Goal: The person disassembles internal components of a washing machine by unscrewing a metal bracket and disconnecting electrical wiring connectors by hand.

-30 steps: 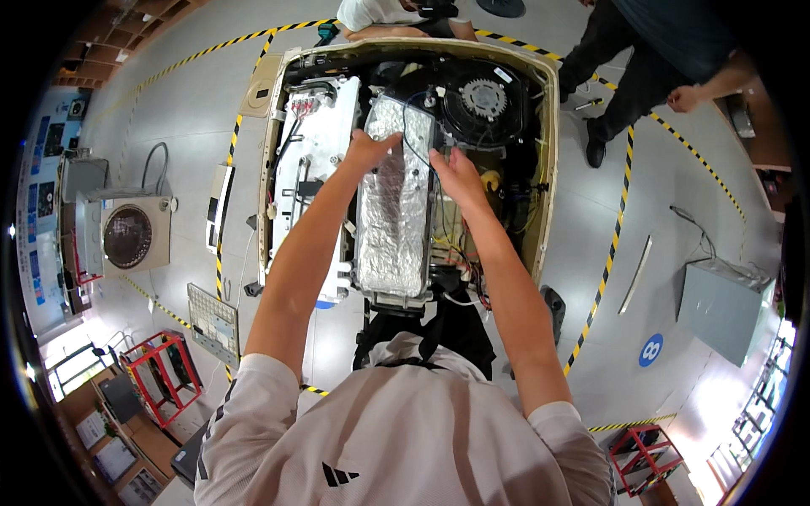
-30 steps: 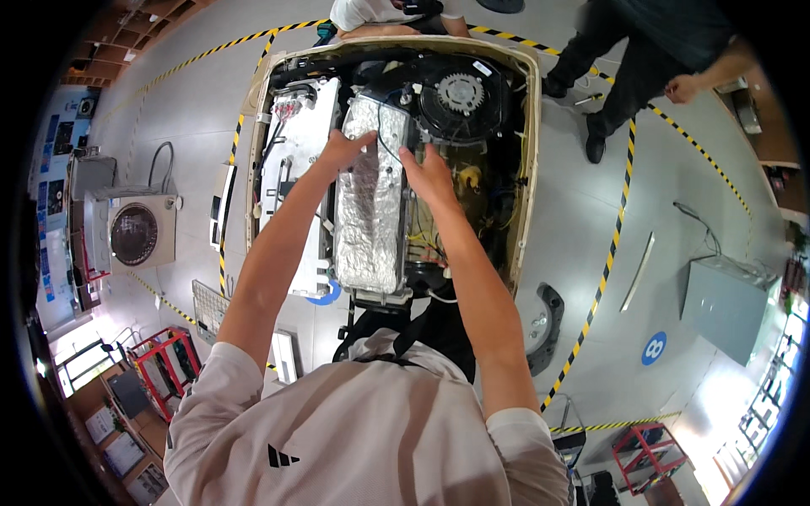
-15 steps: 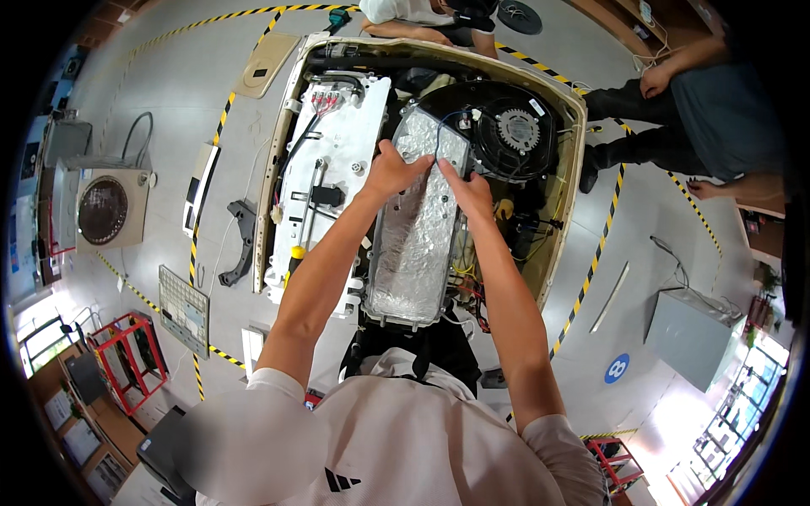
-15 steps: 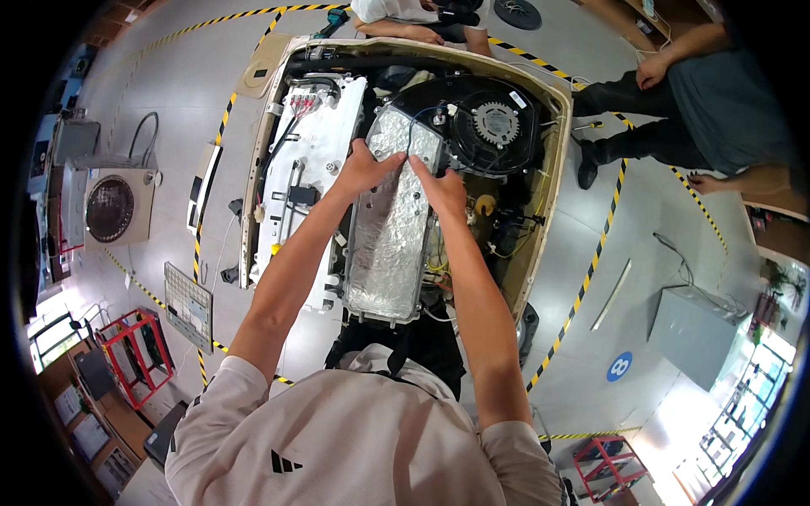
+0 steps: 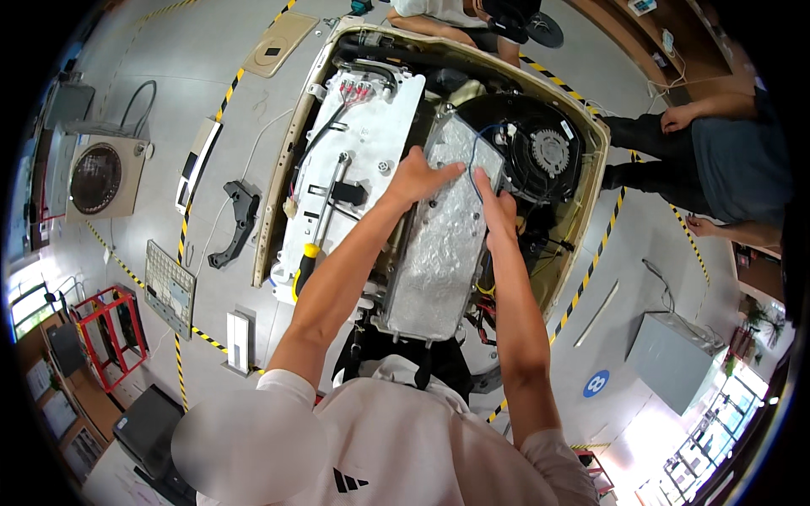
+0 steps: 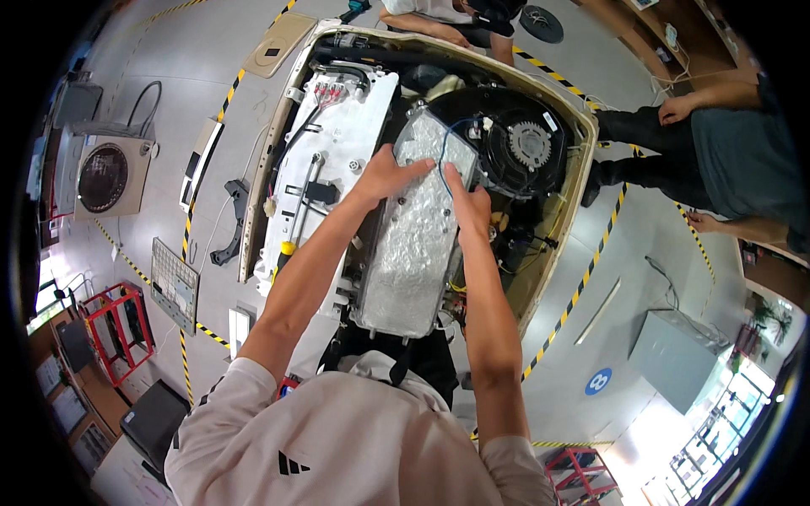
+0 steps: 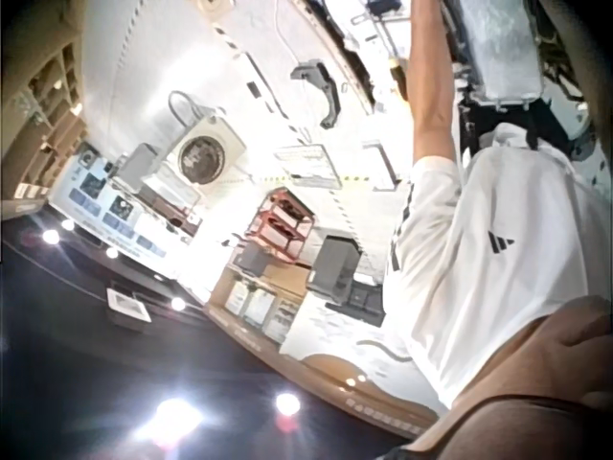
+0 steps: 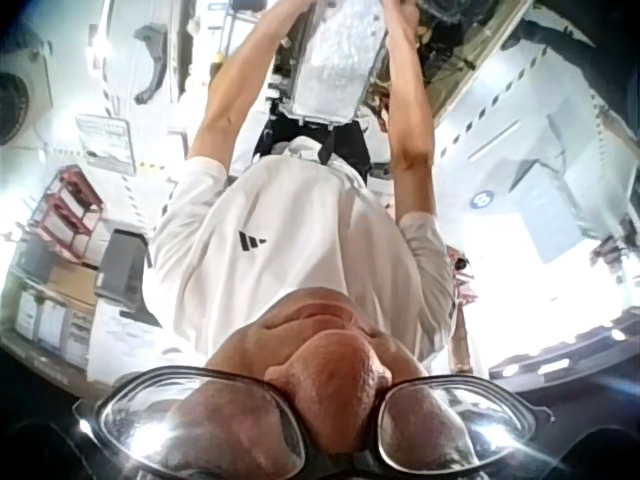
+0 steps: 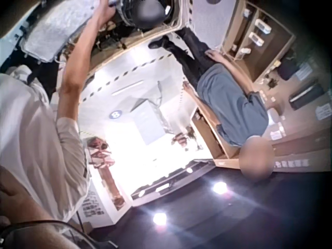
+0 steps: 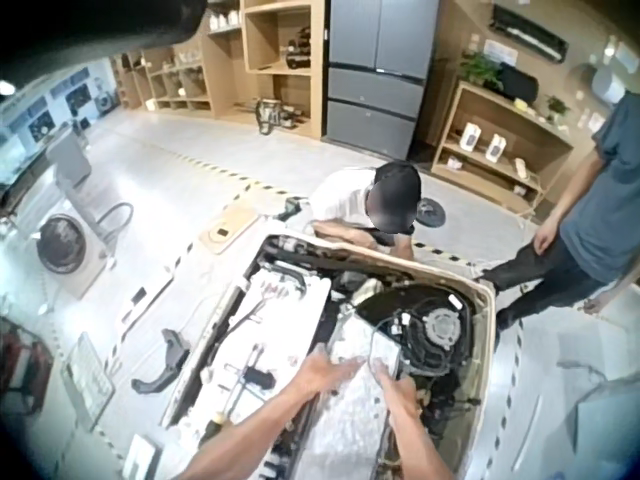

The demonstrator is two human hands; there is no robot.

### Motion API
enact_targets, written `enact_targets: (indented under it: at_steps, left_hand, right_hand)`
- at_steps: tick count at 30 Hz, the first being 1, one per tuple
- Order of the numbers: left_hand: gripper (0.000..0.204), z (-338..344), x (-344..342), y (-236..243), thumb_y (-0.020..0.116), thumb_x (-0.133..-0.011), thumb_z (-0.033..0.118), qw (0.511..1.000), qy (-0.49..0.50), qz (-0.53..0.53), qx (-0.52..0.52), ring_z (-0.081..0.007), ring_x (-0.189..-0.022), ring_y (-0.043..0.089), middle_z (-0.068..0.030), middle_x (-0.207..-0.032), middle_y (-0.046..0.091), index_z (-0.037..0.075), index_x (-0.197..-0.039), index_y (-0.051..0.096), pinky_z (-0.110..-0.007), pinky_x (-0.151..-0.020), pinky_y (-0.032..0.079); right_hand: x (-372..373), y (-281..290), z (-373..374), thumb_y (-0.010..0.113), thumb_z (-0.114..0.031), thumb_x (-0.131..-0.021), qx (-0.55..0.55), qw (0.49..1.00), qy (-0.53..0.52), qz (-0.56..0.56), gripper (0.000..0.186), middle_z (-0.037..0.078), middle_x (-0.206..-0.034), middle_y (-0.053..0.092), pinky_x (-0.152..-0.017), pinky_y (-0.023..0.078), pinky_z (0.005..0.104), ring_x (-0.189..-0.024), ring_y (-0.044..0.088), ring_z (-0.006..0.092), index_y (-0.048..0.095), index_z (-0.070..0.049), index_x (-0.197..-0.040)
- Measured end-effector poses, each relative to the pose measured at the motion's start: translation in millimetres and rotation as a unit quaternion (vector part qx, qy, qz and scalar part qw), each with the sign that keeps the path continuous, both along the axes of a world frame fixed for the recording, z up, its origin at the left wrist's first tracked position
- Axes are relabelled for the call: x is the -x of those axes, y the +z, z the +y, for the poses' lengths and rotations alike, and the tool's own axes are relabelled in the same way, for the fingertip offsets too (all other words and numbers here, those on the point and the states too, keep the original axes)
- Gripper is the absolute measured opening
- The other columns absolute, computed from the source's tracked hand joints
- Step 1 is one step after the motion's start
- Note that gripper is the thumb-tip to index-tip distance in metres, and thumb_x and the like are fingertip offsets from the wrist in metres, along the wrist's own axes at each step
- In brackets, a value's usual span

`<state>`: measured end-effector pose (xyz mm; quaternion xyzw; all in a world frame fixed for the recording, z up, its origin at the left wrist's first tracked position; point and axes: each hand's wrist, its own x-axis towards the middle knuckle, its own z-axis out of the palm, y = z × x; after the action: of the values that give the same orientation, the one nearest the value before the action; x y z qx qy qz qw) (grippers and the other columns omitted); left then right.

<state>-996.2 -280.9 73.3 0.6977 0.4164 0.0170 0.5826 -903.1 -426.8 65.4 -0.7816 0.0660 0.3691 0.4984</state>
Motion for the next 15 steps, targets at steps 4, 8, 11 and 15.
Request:
enact_targets:
  at_steps: [4, 8, 11, 15]
  left_hand:
    - [0.092, -10, -1, 17, 0.072, -0.061, 0.055, 0.999, -0.021, 0.036, -0.028, -0.0395, -0.096, 0.057, -0.0347, -0.101, 0.054, -0.016, -0.107, 0.035, -0.037, -0.082, 0.046]
    - [0.093, -18, -6, 27, 0.074, -0.06, 0.054, 1.0, 0.007, 0.016, -0.006, -0.0379, -0.096, 0.058, -0.0327, -0.101, 0.055, -0.015, -0.108, 0.035, -0.036, -0.082, 0.046]
    - [0.096, -17, 1, 30, 0.075, -0.059, 0.054, 0.999, 0.002, 0.033, -0.004, -0.036, -0.096, 0.058, -0.0304, -0.103, 0.055, -0.014, -0.113, 0.034, -0.035, -0.081, 0.046]
    - [0.063, -11, 4, 33, 0.077, -0.067, 0.034, 0.968, -0.025, -0.056, 0.242, -0.0215, -0.081, 0.062, -0.0162, -0.094, 0.062, -0.008, -0.105, 0.051, -0.03, -0.07, 0.049]
  right_hand:
    - [3, 12, -8, 0.071, -0.046, -0.071, 0.007, 1.0, -0.026, -0.001, 0.071, 0.015, -0.11, 0.058, -0.085, 0.04, 0.0298, -0.099, 0.055, 0.0214, 0.052, 0.009, -0.112]
    - [4, 12, -18, 0.07, -0.044, -0.073, -0.068, 0.997, -0.032, 0.019, 0.07, 0.014, -0.114, 0.056, -0.085, 0.04, 0.0295, -0.1, 0.054, 0.0211, 0.05, 0.007, -0.116]
    - [9, 22, -17, 0.071, -0.042, -0.072, -0.051, 0.998, -0.031, 0.009, 0.067, 0.013, -0.111, 0.058, -0.083, 0.041, 0.0288, -0.098, 0.055, 0.0203, 0.052, 0.006, -0.114]
    - [15, 15, -24, 0.073, -0.043, -0.07, -0.064, 0.997, -0.027, -0.017, 0.065, 0.013, -0.104, 0.061, -0.08, 0.043, 0.028, -0.092, 0.058, 0.02, 0.057, 0.007, -0.107]
